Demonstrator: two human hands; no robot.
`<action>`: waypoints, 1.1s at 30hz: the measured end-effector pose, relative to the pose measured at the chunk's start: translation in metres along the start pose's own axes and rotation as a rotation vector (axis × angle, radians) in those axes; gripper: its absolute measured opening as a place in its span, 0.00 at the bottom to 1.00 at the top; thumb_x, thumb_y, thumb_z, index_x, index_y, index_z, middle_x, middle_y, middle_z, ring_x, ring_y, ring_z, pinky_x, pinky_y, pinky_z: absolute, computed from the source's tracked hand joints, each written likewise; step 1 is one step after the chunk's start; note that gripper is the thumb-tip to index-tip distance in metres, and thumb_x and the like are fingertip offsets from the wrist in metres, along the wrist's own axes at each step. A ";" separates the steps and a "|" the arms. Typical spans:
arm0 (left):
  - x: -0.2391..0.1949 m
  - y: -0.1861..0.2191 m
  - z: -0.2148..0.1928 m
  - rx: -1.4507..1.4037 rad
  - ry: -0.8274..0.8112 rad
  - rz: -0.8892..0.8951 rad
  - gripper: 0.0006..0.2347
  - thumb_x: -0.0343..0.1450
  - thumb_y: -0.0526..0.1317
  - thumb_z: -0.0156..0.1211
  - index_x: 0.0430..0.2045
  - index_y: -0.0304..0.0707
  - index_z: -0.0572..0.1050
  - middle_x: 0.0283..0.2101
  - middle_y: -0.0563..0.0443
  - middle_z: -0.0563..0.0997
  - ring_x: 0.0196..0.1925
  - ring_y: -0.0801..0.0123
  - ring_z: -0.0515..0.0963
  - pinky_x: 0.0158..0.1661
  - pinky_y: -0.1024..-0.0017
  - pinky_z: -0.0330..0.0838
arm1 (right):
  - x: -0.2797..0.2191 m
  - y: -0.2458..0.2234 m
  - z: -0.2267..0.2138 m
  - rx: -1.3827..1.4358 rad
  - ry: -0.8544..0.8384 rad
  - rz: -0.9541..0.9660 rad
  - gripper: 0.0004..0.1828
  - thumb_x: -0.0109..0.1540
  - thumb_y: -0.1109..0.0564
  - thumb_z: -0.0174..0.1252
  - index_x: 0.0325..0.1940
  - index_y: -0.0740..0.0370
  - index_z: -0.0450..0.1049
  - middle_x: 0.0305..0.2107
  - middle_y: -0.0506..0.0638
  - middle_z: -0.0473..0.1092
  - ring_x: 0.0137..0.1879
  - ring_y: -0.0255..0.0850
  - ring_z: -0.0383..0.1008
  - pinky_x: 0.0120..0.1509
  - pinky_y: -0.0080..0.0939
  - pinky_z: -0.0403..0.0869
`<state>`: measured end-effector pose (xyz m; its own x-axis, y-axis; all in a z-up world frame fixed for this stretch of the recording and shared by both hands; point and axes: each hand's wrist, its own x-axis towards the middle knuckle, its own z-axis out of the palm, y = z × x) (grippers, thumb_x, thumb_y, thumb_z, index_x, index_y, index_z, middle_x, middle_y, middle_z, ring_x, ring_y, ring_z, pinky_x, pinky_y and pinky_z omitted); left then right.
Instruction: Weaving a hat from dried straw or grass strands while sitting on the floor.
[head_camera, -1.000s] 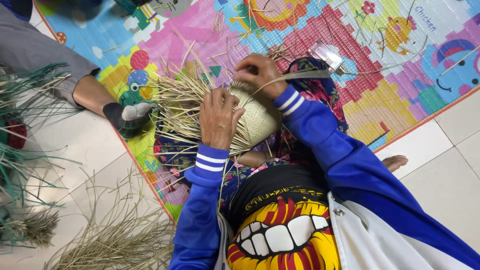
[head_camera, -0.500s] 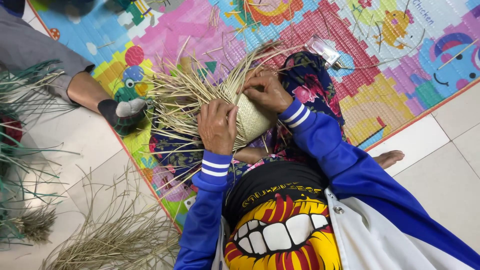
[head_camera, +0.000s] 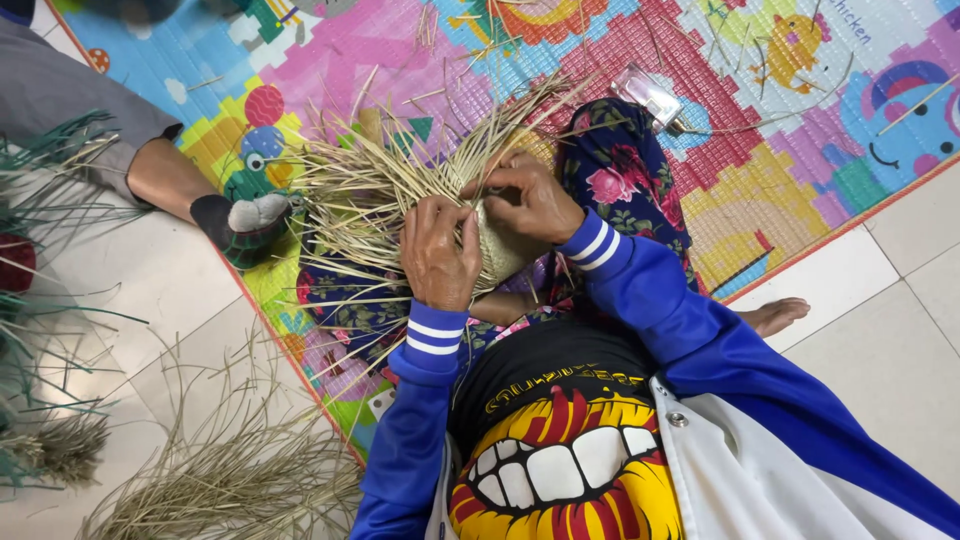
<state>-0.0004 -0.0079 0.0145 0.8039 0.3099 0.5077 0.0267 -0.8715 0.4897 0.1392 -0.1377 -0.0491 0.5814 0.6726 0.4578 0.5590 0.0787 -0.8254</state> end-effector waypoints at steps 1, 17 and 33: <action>0.001 0.002 -0.002 -0.002 -0.002 0.004 0.04 0.69 0.33 0.66 0.28 0.41 0.75 0.37 0.54 0.72 0.37 0.56 0.75 0.37 0.60 0.72 | 0.002 -0.011 0.000 0.005 0.012 0.015 0.14 0.58 0.60 0.64 0.48 0.55 0.83 0.35 0.58 0.73 0.46 0.56 0.75 0.51 0.52 0.73; 0.019 -0.002 0.003 0.312 -0.176 0.079 0.05 0.67 0.40 0.69 0.28 0.46 0.77 0.37 0.55 0.69 0.41 0.59 0.71 0.47 0.59 0.66 | -0.001 0.000 -0.003 0.005 0.118 0.101 0.07 0.61 0.56 0.70 0.35 0.60 0.79 0.31 0.55 0.69 0.38 0.50 0.74 0.41 0.44 0.70; 0.022 -0.062 0.023 0.279 -0.205 0.473 0.04 0.68 0.39 0.65 0.26 0.54 0.74 0.34 0.58 0.72 0.40 0.63 0.74 0.49 0.61 0.68 | 0.064 0.056 0.015 0.233 -0.170 -0.118 0.10 0.63 0.52 0.70 0.44 0.58 0.84 0.38 0.55 0.74 0.44 0.47 0.74 0.50 0.46 0.72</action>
<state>0.0293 0.0441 -0.0205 0.8642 -0.1932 0.4645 -0.2303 -0.9728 0.0238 0.1985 -0.0795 -0.0711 0.4024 0.7605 0.5096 0.4551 0.3168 -0.8322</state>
